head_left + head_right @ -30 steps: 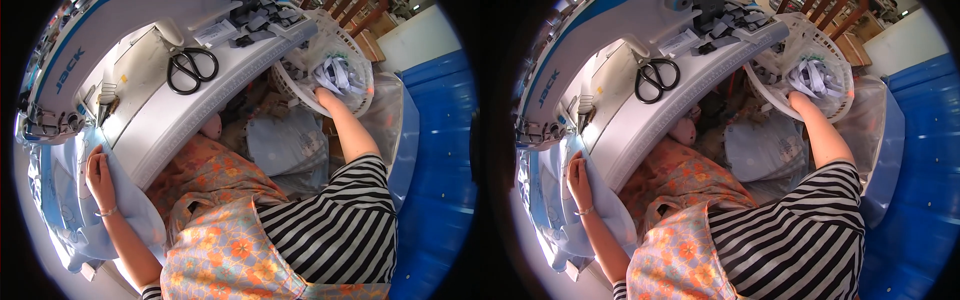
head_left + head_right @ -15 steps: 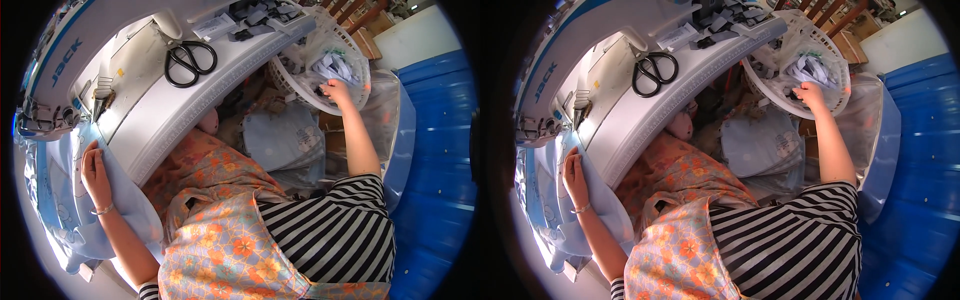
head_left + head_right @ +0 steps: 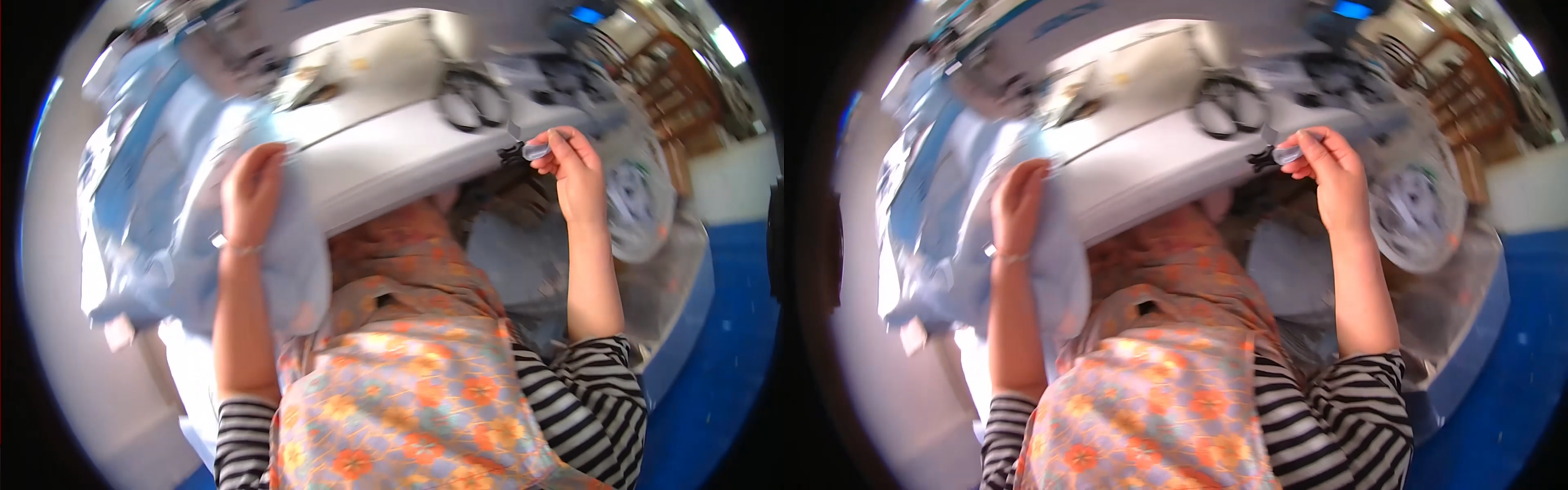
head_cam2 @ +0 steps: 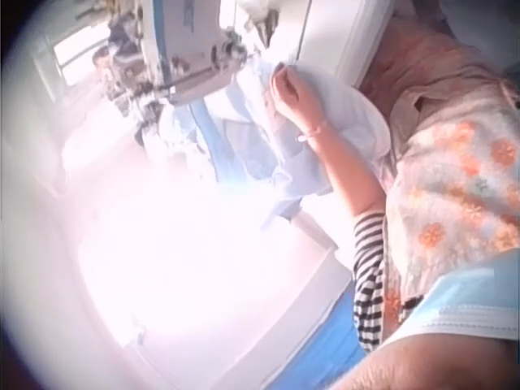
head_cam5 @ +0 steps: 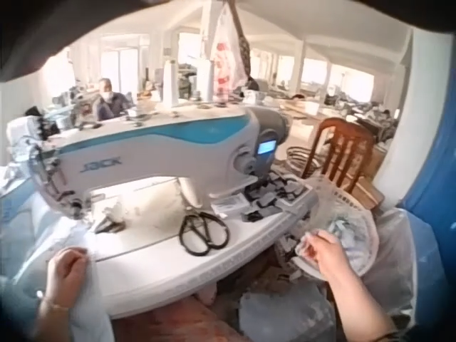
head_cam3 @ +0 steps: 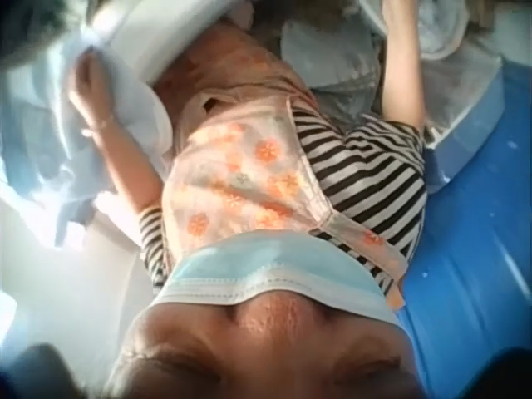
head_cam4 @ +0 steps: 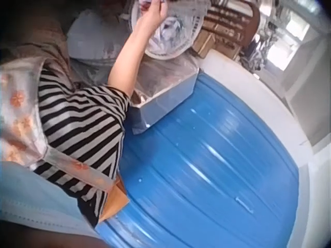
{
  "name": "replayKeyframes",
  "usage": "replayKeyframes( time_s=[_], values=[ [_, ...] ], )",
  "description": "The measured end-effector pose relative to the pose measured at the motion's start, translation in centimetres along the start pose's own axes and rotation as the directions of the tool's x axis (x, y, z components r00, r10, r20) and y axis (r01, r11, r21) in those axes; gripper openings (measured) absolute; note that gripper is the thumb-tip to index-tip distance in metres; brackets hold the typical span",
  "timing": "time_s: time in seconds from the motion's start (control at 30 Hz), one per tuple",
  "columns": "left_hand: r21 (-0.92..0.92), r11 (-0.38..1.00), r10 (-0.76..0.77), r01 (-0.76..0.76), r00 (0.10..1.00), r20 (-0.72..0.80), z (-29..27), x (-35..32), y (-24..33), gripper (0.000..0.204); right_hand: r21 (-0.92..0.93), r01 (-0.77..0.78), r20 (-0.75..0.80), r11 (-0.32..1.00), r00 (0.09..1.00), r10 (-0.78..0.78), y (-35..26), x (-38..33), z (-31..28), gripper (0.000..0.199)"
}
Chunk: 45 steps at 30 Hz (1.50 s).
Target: Sewing and trimming soft goods using an industrial sewing machine.
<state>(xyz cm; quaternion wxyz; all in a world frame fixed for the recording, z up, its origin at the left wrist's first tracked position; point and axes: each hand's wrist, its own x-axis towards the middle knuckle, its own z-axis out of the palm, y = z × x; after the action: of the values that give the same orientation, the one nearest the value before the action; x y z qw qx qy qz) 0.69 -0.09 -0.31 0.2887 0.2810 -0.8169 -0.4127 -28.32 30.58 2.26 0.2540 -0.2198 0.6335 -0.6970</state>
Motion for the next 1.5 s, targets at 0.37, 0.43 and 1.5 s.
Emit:
replayKeyframes(
  time_s=[0.37, 0.43, 1.5],
  values=[
    [-0.581, 0.779, -0.117, 0.238, 0.964, 0.238, -1.8, -1.5, 3.0, 0.027, -0.027, 0.440, 0.609, 0.897, 0.719, -0.335, 1.6, -0.8, 25.4, 0.011],
    [-0.628, 0.751, -0.107, 0.205, 0.976, 0.191, -1.7, -1.4, 2.7, 0.026, -0.039, 0.281, 0.528, 0.959, 0.821, -0.218, 1.8, -0.9, 25.8, 0.009],
    [-0.674, 0.694, -0.075, 0.252, 0.957, 0.281, -1.9, -1.1, 2.2, 0.023, -0.096, 0.279, 0.542, 0.956, 0.820, -0.185, 0.6, 1.4, 27.1, 0.007]
  ],
)
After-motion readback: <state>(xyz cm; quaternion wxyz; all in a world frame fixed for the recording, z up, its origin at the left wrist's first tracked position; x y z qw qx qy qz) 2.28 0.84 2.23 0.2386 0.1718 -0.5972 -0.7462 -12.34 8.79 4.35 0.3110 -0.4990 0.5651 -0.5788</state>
